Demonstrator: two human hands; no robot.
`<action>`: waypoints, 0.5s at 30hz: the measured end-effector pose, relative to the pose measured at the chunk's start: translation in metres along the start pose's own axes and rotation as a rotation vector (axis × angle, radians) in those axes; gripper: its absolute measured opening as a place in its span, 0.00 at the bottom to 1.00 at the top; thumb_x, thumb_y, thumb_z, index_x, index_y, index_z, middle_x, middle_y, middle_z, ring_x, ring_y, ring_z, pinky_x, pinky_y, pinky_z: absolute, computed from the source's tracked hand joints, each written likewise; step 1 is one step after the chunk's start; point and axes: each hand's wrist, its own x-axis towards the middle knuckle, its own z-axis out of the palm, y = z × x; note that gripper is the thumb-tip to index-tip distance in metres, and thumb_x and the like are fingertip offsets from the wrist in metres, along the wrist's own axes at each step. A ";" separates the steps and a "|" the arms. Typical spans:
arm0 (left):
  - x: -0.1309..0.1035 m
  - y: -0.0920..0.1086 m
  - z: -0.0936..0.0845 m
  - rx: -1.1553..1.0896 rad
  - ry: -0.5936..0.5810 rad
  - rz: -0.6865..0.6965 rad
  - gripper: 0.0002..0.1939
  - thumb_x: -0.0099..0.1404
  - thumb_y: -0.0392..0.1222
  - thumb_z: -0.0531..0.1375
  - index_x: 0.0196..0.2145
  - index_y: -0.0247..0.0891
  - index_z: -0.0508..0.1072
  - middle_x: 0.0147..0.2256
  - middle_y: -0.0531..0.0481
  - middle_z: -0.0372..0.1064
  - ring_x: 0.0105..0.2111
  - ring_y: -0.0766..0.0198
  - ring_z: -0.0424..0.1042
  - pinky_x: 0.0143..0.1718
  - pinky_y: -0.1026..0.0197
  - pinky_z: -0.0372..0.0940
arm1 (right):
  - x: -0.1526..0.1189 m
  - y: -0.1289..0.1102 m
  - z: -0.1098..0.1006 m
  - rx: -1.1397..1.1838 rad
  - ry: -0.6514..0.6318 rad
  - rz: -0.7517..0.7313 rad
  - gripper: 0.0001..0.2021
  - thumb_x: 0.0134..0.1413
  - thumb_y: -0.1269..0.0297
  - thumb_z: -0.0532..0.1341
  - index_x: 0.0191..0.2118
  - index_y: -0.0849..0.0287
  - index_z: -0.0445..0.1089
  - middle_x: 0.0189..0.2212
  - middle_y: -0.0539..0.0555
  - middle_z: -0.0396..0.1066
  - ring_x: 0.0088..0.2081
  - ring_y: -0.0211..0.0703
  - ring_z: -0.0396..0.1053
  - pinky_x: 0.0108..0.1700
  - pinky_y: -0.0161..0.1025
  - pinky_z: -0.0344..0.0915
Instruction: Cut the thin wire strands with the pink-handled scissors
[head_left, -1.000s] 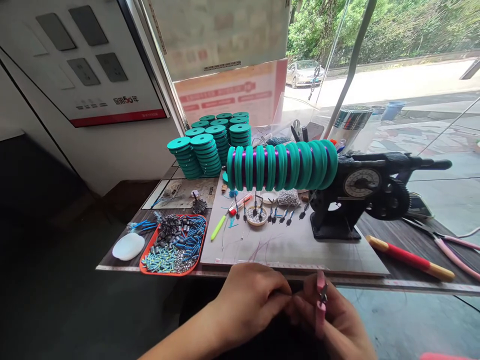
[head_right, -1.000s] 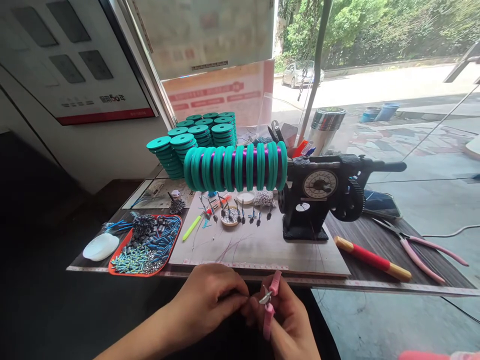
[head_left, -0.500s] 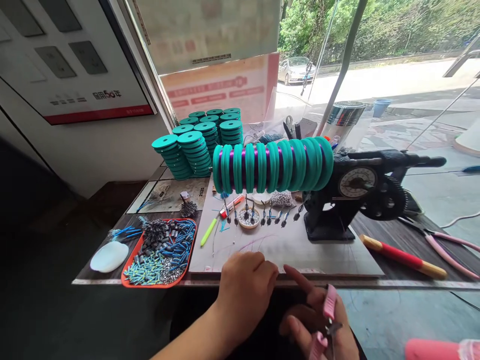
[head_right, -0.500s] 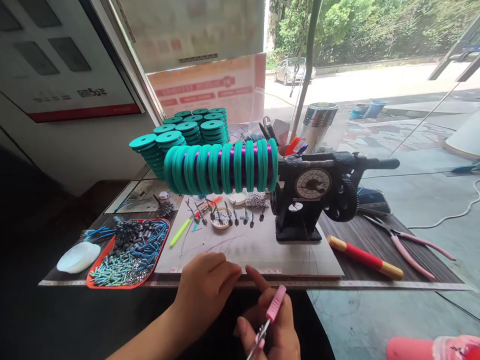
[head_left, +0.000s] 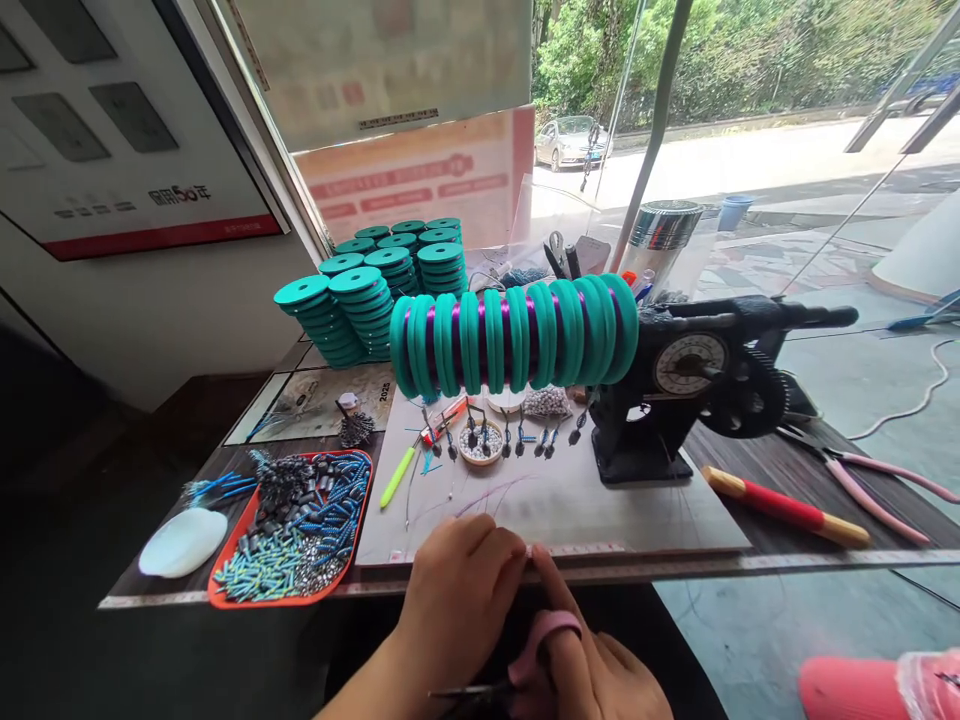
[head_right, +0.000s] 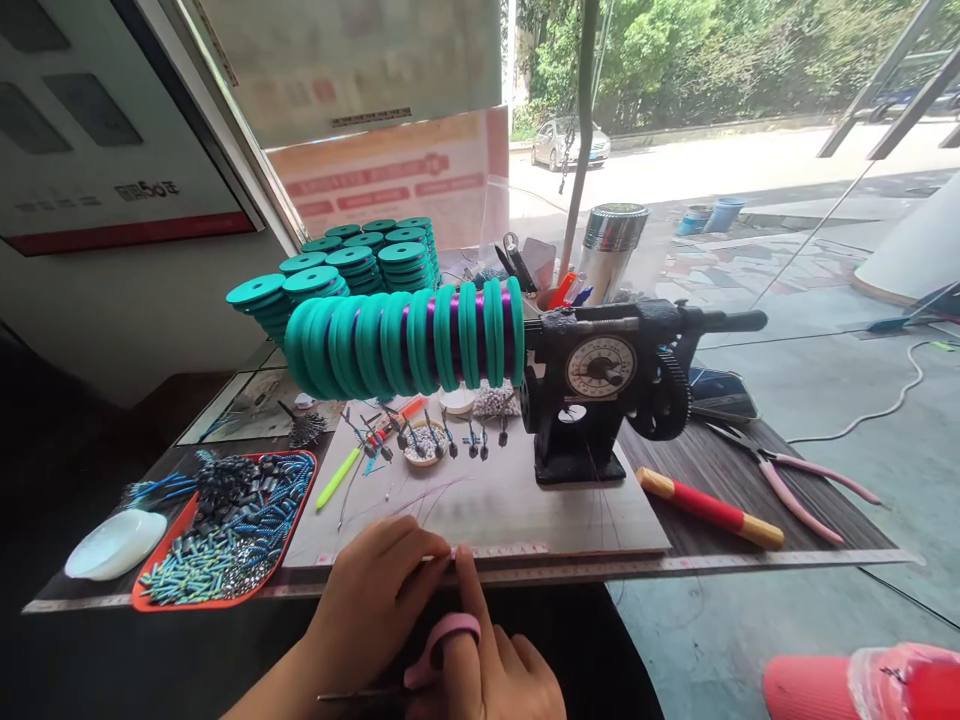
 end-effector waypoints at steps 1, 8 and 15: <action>0.000 -0.001 -0.001 -0.002 -0.003 0.004 0.07 0.61 0.34 0.58 0.26 0.38 0.73 0.24 0.51 0.69 0.25 0.61 0.68 0.26 0.61 0.59 | 0.001 0.000 0.000 -0.024 -0.002 -0.005 0.14 0.65 0.65 0.39 0.29 0.53 0.53 0.37 0.66 0.76 0.12 0.35 0.61 0.17 0.32 0.58; 0.001 -0.002 -0.003 -0.009 -0.007 0.026 0.08 0.62 0.35 0.56 0.26 0.38 0.73 0.23 0.51 0.68 0.25 0.62 0.67 0.25 0.62 0.59 | -0.001 -0.003 0.003 -0.092 0.020 -0.003 0.12 0.63 0.68 0.41 0.28 0.54 0.53 0.37 0.70 0.75 0.12 0.35 0.59 0.17 0.33 0.56; 0.000 -0.003 -0.004 -0.005 -0.006 0.031 0.08 0.62 0.35 0.56 0.26 0.38 0.72 0.23 0.52 0.68 0.25 0.62 0.67 0.25 0.62 0.59 | 0.002 -0.002 0.003 -0.126 0.026 -0.042 0.11 0.63 0.66 0.42 0.28 0.53 0.52 0.36 0.70 0.75 0.10 0.35 0.57 0.16 0.32 0.56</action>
